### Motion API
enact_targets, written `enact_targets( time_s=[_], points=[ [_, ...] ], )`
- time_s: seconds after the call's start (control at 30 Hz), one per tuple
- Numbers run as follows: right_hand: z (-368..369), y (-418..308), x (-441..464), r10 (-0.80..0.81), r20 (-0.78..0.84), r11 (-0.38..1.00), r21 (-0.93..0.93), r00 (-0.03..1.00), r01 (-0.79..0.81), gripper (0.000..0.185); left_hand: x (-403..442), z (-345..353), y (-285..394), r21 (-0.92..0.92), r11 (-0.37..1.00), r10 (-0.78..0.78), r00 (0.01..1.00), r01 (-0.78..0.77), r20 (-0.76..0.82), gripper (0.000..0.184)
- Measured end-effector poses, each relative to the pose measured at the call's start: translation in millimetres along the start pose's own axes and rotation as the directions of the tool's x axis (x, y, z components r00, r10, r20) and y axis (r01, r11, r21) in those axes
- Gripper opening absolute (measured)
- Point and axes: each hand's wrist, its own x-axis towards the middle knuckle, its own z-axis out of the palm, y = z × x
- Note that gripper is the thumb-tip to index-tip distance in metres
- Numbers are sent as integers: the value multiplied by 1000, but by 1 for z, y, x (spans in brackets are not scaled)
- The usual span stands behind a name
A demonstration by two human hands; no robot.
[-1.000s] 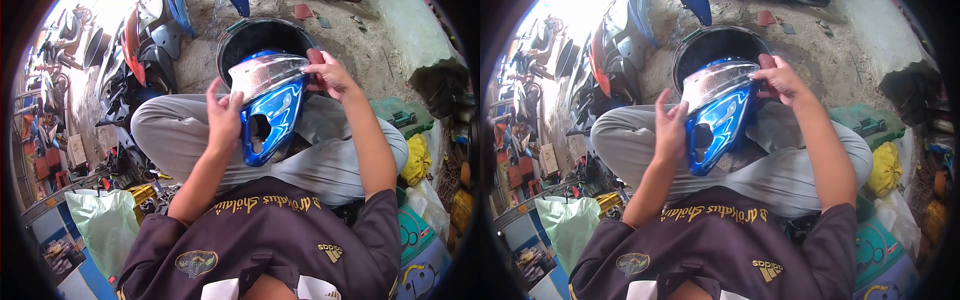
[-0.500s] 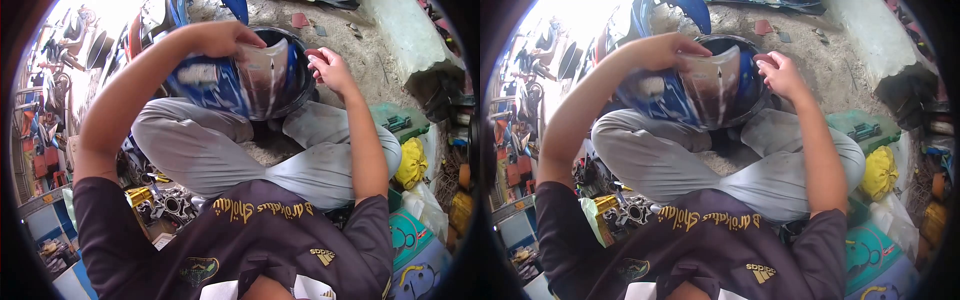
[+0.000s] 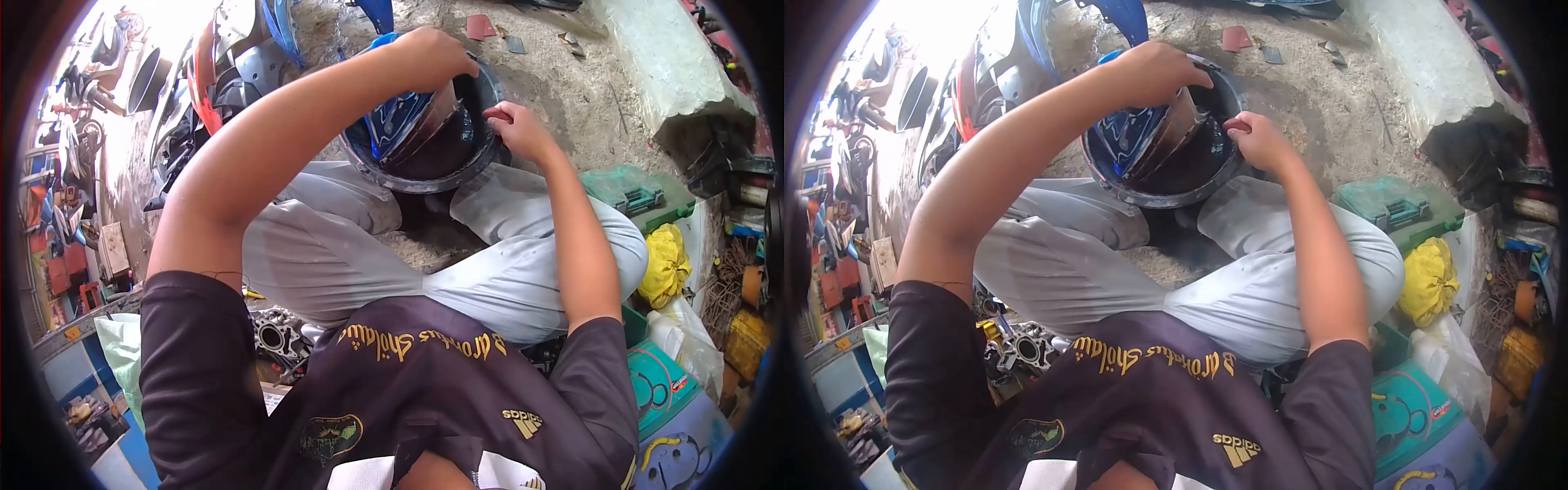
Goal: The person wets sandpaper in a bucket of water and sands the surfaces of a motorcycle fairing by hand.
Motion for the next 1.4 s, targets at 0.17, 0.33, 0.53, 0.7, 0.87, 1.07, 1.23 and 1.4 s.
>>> enact_targets(
  time_s=[0.17, 0.33, 0.53, 0.7, 0.87, 1.07, 1.23, 1.4],
  points=[
    [3, -1, 5, -69, -19, 993, -95, 997, 67, 26, -3, -14, 26, 240, 971, -34, 990, 0, 136, 58],
    [7, 1, 3, -29, -39, 998, -60, 999, 27, 25, -63, 13, 41, 96, 933, -272, 853, 347, -445, 76],
    [12, 17, 17, 4, -63, 996, -84, 998, -9, 25, -117, 120, 105, -741, 415, -890, 406, 528, -209, 110],
    [13, 6, 11, 18, -56, 981, -191, 998, -28, 23, -106, 138, 95, -769, 363, -884, 456, 527, -105, 112],
    [19, -31, -24, -196, -254, 948, -295, 947, 117, 19, -110, 106, 85, -757, 317, -915, 395, 571, -86, 89],
    [15, -80, -43, -530, -452, 842, -382, 718, 381, 13, -120, 29, 66, -670, 402, -851, 524, 624, -22, 72],
    [32, -71, -30, -629, -369, 771, -404, 684, 491, 16, -112, 91, 38, -675, 413, -792, 607, 612, 65, 70],
    [44, -61, -27, -597, -268, 783, -398, 756, 477, 23, -107, 123, 51, -890, 342, -784, 613, 302, -93, 67]
  ],
)
